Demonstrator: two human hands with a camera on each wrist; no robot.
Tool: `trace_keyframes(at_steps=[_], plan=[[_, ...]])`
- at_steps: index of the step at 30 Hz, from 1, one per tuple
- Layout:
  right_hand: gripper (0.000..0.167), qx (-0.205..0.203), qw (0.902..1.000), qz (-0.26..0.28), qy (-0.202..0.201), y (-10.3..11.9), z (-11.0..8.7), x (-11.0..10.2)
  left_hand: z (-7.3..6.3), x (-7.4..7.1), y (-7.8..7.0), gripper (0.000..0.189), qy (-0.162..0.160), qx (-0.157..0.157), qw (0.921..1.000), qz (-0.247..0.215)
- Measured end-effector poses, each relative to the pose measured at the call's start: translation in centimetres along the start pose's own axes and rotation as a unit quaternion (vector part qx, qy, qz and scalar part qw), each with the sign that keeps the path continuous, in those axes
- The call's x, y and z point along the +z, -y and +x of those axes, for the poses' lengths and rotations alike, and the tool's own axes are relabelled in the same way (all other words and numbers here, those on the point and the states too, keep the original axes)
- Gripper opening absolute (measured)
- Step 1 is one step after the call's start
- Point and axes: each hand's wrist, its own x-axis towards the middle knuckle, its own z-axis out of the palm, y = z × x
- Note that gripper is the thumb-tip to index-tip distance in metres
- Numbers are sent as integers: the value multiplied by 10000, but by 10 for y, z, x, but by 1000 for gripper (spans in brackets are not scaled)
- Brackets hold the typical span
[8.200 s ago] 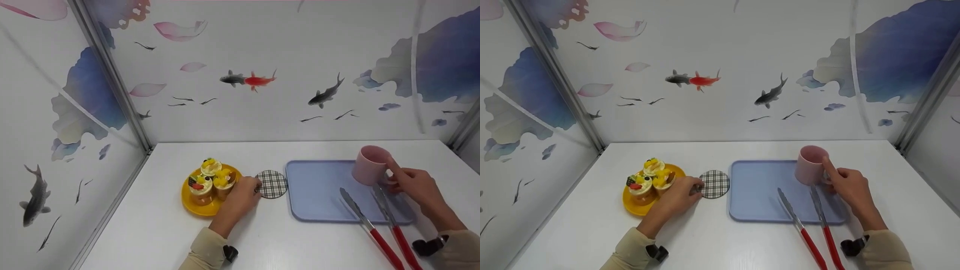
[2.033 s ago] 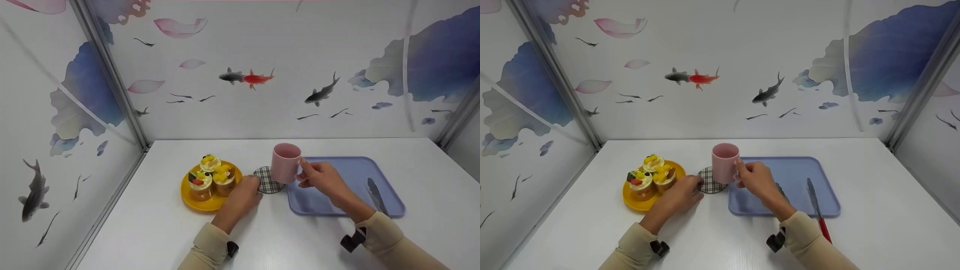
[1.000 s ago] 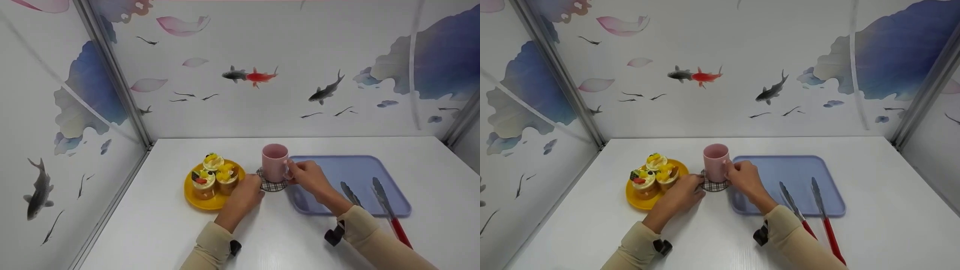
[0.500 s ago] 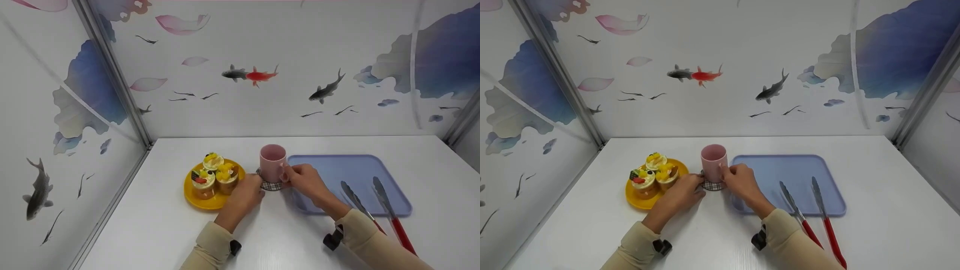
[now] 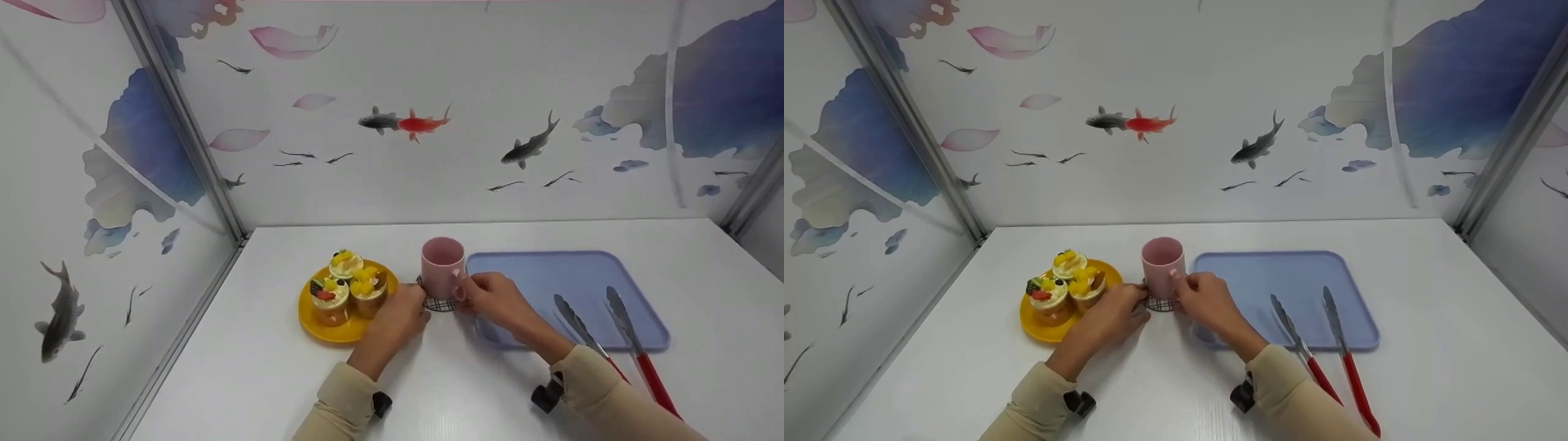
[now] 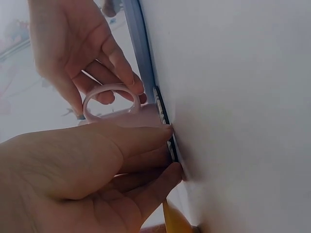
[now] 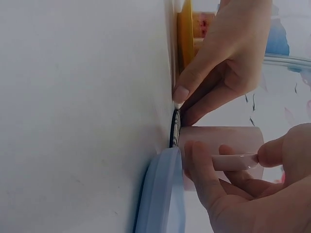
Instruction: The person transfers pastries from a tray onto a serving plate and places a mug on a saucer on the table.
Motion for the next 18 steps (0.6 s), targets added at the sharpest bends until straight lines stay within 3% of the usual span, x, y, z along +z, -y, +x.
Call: trace_keyframes(at_steps=[10, 18], plan=[[44, -384, 9991, 17, 164, -2, -1, -15, -1, -5, -1, 27, 289, -290, 9984, -386], [42, -687, 9946, -777, 97, -2, -3, -38, -6, -26, -1, 26, -185, 104, 9980, -600]])
